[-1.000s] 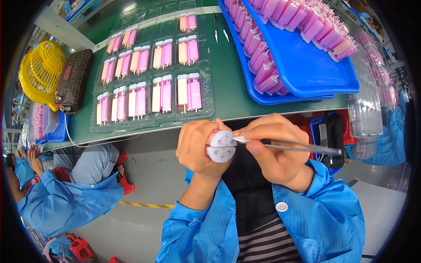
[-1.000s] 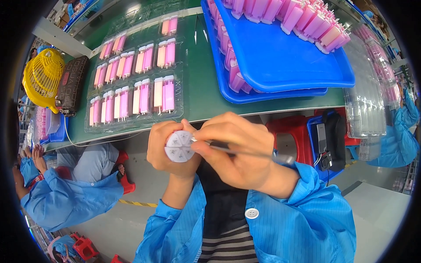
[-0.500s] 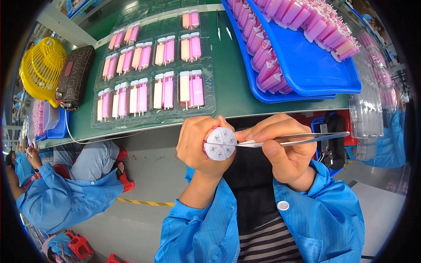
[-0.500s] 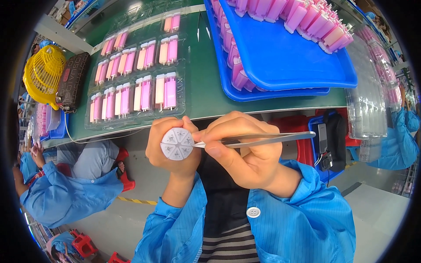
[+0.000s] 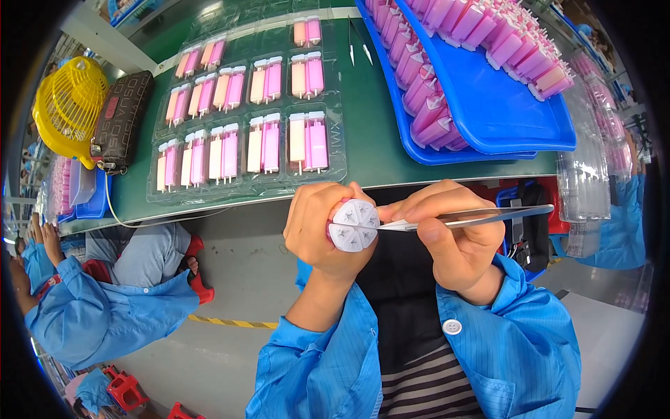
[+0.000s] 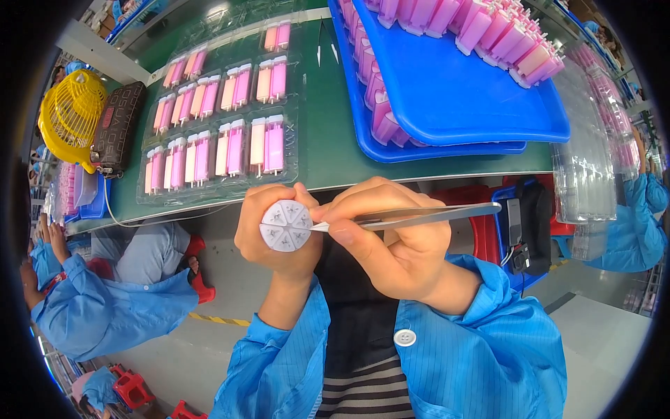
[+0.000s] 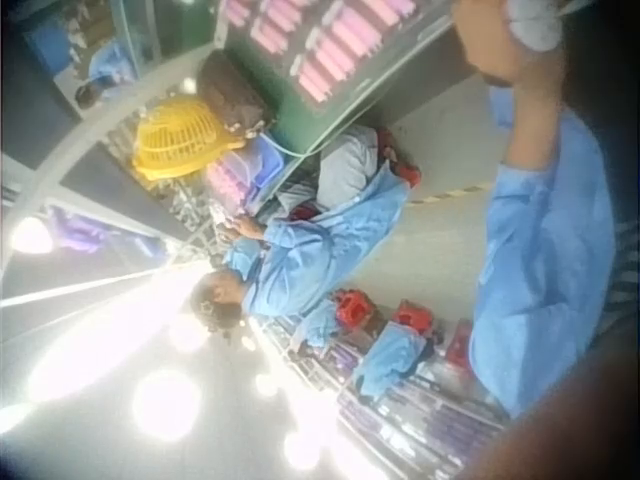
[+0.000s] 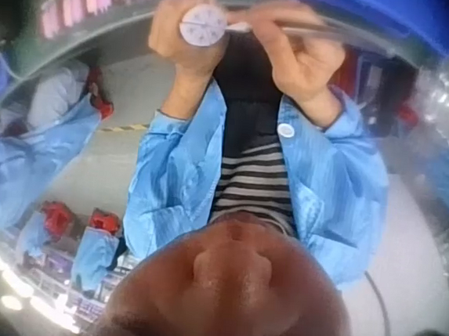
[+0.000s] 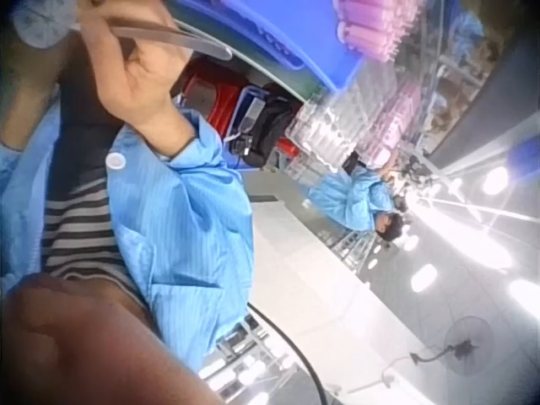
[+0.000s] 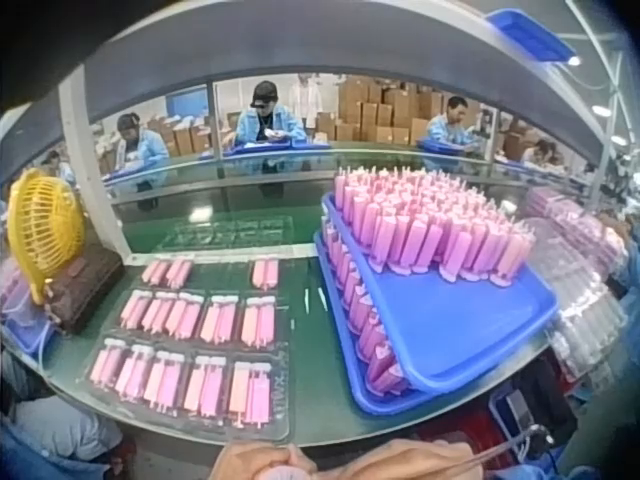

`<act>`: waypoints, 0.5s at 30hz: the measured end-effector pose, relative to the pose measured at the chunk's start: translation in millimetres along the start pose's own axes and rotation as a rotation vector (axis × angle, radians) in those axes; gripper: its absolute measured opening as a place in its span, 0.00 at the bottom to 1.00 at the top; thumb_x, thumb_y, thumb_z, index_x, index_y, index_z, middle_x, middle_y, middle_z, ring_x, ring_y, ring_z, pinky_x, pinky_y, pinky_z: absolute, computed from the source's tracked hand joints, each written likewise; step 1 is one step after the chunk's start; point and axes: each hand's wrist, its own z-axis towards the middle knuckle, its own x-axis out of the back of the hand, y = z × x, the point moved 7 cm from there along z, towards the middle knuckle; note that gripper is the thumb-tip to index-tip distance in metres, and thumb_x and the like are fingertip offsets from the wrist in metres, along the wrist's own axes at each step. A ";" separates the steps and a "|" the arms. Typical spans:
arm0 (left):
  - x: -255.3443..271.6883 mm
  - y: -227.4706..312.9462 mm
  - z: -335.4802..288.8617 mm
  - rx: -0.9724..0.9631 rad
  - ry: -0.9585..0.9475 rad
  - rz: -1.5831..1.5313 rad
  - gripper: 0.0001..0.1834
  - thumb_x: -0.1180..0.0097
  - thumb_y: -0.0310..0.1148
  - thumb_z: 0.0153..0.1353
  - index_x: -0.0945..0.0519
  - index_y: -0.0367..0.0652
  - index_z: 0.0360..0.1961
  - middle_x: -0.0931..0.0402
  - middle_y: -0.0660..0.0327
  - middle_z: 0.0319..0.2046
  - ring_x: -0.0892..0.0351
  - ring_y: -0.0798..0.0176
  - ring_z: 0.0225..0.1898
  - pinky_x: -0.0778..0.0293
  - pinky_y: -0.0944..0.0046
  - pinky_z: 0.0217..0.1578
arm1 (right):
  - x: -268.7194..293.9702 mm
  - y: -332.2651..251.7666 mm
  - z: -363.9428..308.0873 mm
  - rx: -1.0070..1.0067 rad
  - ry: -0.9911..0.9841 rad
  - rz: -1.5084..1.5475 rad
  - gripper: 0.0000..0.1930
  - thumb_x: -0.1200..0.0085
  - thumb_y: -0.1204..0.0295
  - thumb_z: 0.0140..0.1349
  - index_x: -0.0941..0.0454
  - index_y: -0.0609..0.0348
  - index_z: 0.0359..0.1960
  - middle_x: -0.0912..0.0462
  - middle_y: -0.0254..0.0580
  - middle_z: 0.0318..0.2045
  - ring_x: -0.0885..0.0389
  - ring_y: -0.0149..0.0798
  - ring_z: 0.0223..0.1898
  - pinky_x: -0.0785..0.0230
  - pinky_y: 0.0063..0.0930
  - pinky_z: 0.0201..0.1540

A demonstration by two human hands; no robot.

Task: The person assembles small white plastic components into a circular partition holder using tweezers.

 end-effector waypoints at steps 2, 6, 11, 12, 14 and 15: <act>0.4 -0.3 -0.1 -0.004 0.000 -0.005 0.11 0.33 0.17 0.44 0.23 0.39 0.25 0.26 0.58 0.21 0.26 0.57 0.22 0.30 0.63 0.23 | 0.9 1.9 -1.2 -0.024 0.011 0.008 0.04 0.41 0.81 0.59 0.20 0.69 0.35 0.14 0.52 0.33 0.15 0.39 0.33 0.23 0.26 0.35; 0.4 5.4 2.0 -0.061 -0.018 0.034 0.08 0.34 0.18 0.48 0.23 0.36 0.26 0.24 0.58 0.22 0.24 0.62 0.22 0.29 0.67 0.24 | 1.4 0.8 -1.8 -0.020 0.051 0.029 0.04 0.41 0.81 0.60 0.20 0.70 0.35 0.14 0.52 0.32 0.16 0.39 0.33 0.24 0.26 0.35; 1.5 9.7 1.6 -0.092 -0.021 0.026 0.09 0.34 0.17 0.47 0.23 0.36 0.27 0.24 0.57 0.22 0.24 0.61 0.22 0.30 0.67 0.24 | 2.7 -1.0 0.4 -0.029 -0.002 -0.009 0.04 0.42 0.80 0.62 0.20 0.70 0.36 0.15 0.51 0.33 0.16 0.38 0.34 0.24 0.26 0.36; 1.6 9.8 1.8 -0.095 -0.027 0.024 0.09 0.34 0.17 0.47 0.23 0.36 0.27 0.24 0.57 0.22 0.24 0.61 0.22 0.30 0.67 0.24 | 5.1 -1.3 1.1 -0.030 -0.003 -0.010 0.04 0.42 0.80 0.62 0.20 0.70 0.36 0.15 0.51 0.33 0.16 0.38 0.34 0.24 0.26 0.36; 0.5 10.5 2.2 -0.098 -0.034 0.024 0.09 0.34 0.17 0.47 0.23 0.36 0.27 0.24 0.57 0.22 0.24 0.61 0.22 0.30 0.67 0.24 | 1.6 -3.6 1.5 0.009 -0.109 -0.041 0.10 0.51 0.72 0.70 0.27 0.70 0.37 0.20 0.55 0.31 0.14 0.49 0.35 0.19 0.39 0.38; 0.4 10.6 2.8 -0.089 -0.014 0.012 0.11 0.33 0.17 0.44 0.23 0.37 0.26 0.25 0.57 0.22 0.25 0.58 0.22 0.30 0.65 0.23 | 1.4 -3.7 1.5 0.009 -0.109 -0.041 0.10 0.51 0.72 0.70 0.27 0.70 0.37 0.20 0.55 0.31 0.14 0.49 0.35 0.19 0.39 0.38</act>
